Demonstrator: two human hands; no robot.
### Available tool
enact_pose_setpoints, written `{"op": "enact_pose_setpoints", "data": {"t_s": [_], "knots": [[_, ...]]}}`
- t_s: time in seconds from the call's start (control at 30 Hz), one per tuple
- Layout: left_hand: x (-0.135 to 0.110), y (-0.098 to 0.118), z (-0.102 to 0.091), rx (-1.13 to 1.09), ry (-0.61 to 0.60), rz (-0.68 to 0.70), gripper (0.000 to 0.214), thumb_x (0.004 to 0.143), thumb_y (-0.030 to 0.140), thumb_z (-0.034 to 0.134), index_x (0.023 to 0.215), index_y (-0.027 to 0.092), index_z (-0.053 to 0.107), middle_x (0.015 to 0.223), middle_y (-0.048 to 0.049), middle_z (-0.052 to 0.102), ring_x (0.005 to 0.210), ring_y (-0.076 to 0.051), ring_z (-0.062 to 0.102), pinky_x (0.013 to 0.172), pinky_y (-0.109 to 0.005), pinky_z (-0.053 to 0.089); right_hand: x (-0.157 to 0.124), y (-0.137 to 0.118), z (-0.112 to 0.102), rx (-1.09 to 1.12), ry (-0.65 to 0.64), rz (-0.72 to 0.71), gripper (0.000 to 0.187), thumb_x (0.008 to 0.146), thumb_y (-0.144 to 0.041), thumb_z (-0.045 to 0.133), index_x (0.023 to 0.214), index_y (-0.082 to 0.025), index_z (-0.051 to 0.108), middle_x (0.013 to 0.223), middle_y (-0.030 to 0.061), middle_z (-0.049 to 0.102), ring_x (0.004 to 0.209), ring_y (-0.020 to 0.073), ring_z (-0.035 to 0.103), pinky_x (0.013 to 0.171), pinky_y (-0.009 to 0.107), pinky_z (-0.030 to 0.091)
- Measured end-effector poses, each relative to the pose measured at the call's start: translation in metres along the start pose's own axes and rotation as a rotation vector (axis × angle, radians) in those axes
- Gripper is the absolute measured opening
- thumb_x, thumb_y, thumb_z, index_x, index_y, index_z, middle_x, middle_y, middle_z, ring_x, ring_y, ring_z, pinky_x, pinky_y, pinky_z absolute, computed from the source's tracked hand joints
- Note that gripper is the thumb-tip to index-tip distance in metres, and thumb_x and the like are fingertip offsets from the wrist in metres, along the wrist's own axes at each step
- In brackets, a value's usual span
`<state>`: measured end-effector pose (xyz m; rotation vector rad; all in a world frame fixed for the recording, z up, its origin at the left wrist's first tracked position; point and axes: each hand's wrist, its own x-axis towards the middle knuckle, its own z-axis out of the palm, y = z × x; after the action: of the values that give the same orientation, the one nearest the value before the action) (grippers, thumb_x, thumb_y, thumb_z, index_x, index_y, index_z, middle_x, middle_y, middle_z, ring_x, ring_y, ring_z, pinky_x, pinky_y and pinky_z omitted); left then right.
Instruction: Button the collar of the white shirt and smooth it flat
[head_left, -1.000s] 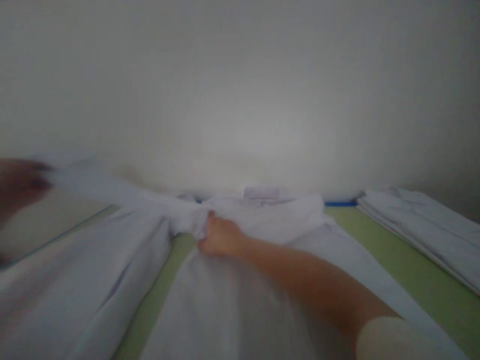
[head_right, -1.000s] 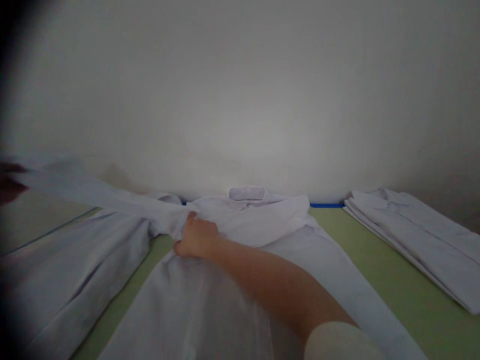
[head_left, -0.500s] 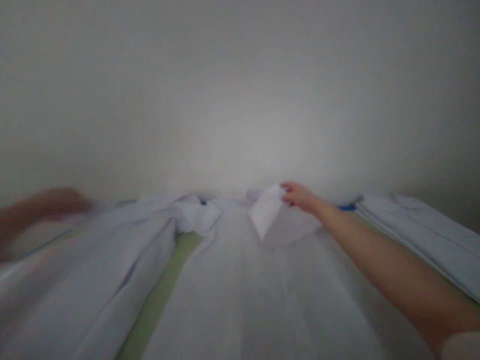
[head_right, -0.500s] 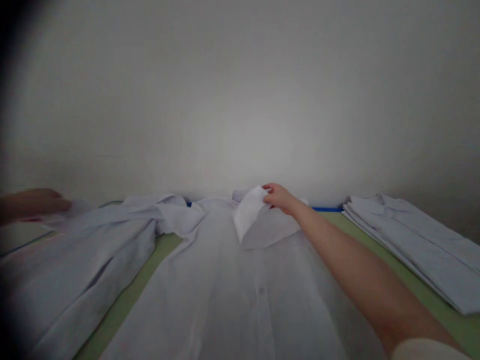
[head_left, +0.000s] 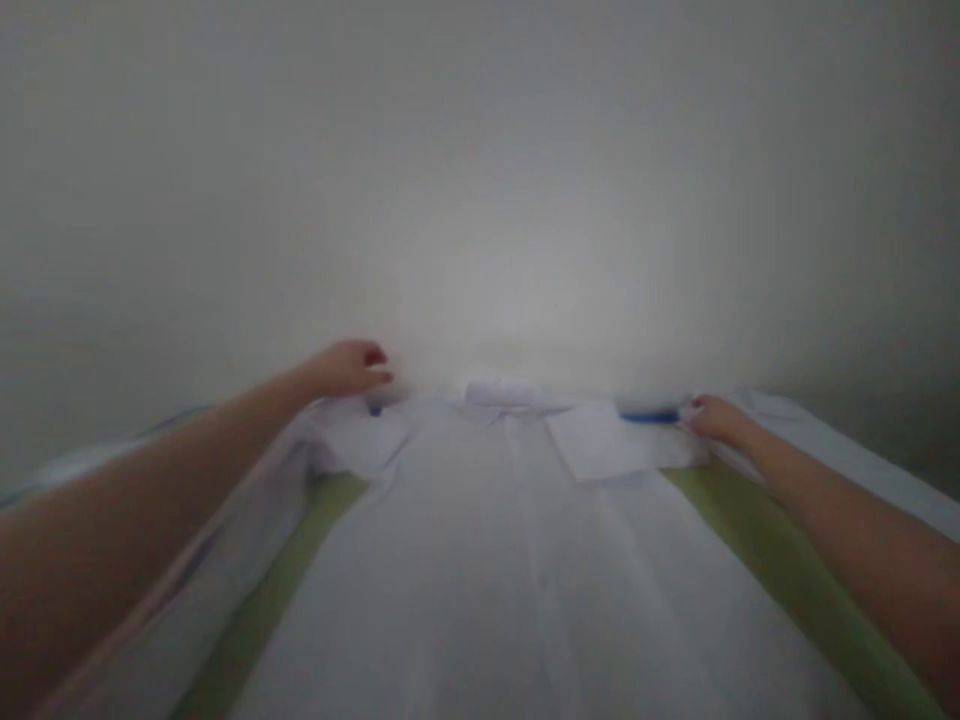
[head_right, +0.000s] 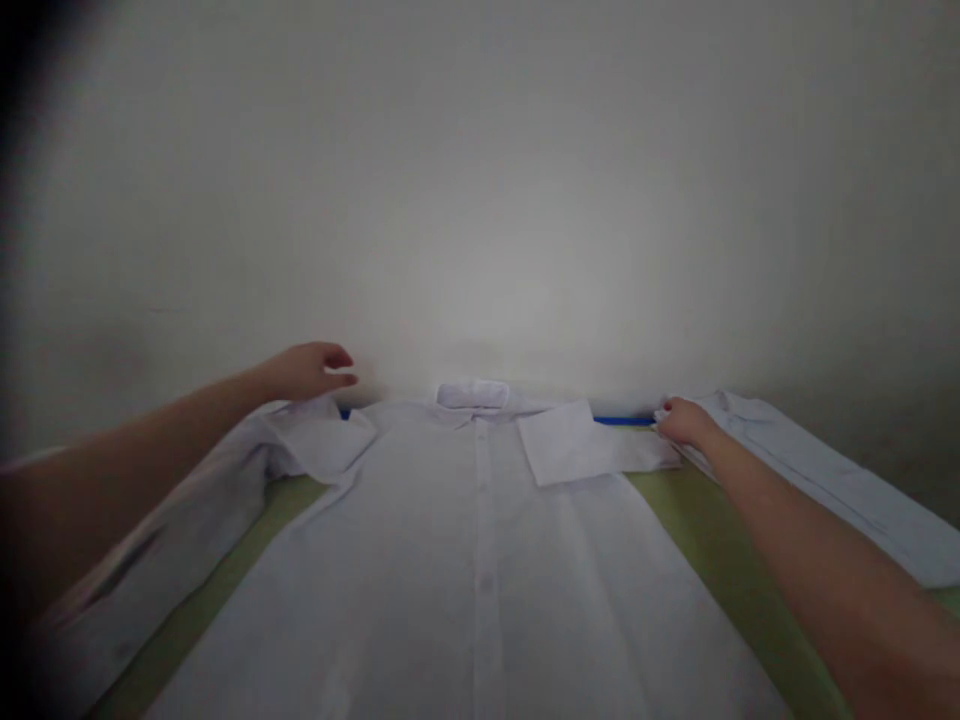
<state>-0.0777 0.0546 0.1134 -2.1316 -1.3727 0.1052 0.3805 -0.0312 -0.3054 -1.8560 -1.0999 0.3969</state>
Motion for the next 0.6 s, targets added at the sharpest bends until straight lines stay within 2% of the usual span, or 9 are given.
{"op": "enact_pose_setpoints", "data": {"t_s": [0.1,0.17,0.27,0.33,0.43,0.53,0.6], "knots": [[0.017,0.048,0.037,0.000,-0.036,0.076,0.048,0.070,0.047,0.058,0.104,0.013,0.063,0.104,-0.0110,0.065,0.092,-0.022,0.060,0.081,-0.028,0.044,0.006,-0.046,0.017,-0.038,-0.029,-0.141,0.043,0.065,-0.017,0.060,0.106,-0.008,0.064,0.102,0.0164,0.065,0.096,0.0243,0.060,0.085,0.031,0.043],[0.022,0.072,0.062,-0.020,-0.042,0.103,0.048,0.068,0.044,0.059,0.104,0.013,0.063,0.106,-0.0124,0.064,0.096,-0.023,0.059,0.085,-0.030,0.044,0.010,-0.089,0.037,-0.040,-0.060,-0.267,0.041,0.068,-0.020,0.060,0.108,-0.011,0.063,0.108,0.0139,0.063,0.100,0.0223,0.058,0.088,0.029,0.042],[0.024,0.093,0.094,-0.043,-0.043,0.106,0.047,0.065,0.037,0.062,0.106,0.014,0.063,0.107,-0.0127,0.065,0.098,-0.024,0.059,0.086,-0.030,0.044,0.012,-0.150,0.069,-0.033,-0.101,-0.442,0.042,0.069,-0.023,0.064,0.110,-0.015,0.062,0.115,0.0110,0.061,0.106,0.0207,0.055,0.091,0.027,0.040],[0.023,0.100,0.108,-0.061,-0.038,0.098,0.044,0.063,0.034,0.064,0.104,0.015,0.063,0.105,-0.0125,0.065,0.097,-0.024,0.060,0.085,-0.030,0.044,0.010,-0.179,0.087,-0.026,-0.119,-0.523,0.042,0.069,-0.026,0.066,0.110,-0.017,0.062,0.115,0.0106,0.060,0.107,0.0210,0.054,0.092,0.027,0.039],[0.022,0.103,0.122,-0.095,-0.033,0.072,0.036,0.065,0.032,0.062,0.098,0.016,0.065,0.102,-0.0123,0.066,0.096,-0.025,0.060,0.084,-0.031,0.044,0.004,-0.204,0.107,-0.011,-0.141,-0.579,0.045,0.067,-0.027,0.069,0.110,-0.017,0.060,0.114,0.0113,0.061,0.107,0.0233,0.055,0.091,0.031,0.040],[0.022,0.103,0.127,-0.144,-0.040,0.020,0.031,0.069,0.033,0.060,0.095,0.017,0.065,0.100,-0.0117,0.067,0.097,-0.025,0.060,0.084,-0.032,0.044,0.001,-0.214,0.120,0.014,-0.172,-0.579,0.047,0.066,-0.029,0.070,0.110,-0.017,0.060,0.111,0.0134,0.062,0.103,0.0276,0.057,0.087,0.035,0.041],[0.023,0.104,0.127,-0.185,-0.047,-0.032,0.030,0.070,0.033,0.058,0.094,0.017,0.065,0.100,-0.0126,0.067,0.097,-0.026,0.061,0.085,-0.033,0.044,0.002,-0.217,0.124,0.043,-0.216,-0.574,0.042,0.067,-0.033,0.069,0.106,-0.018,0.063,0.108,0.0127,0.065,0.101,0.0285,0.059,0.083,0.035,0.043]]}}
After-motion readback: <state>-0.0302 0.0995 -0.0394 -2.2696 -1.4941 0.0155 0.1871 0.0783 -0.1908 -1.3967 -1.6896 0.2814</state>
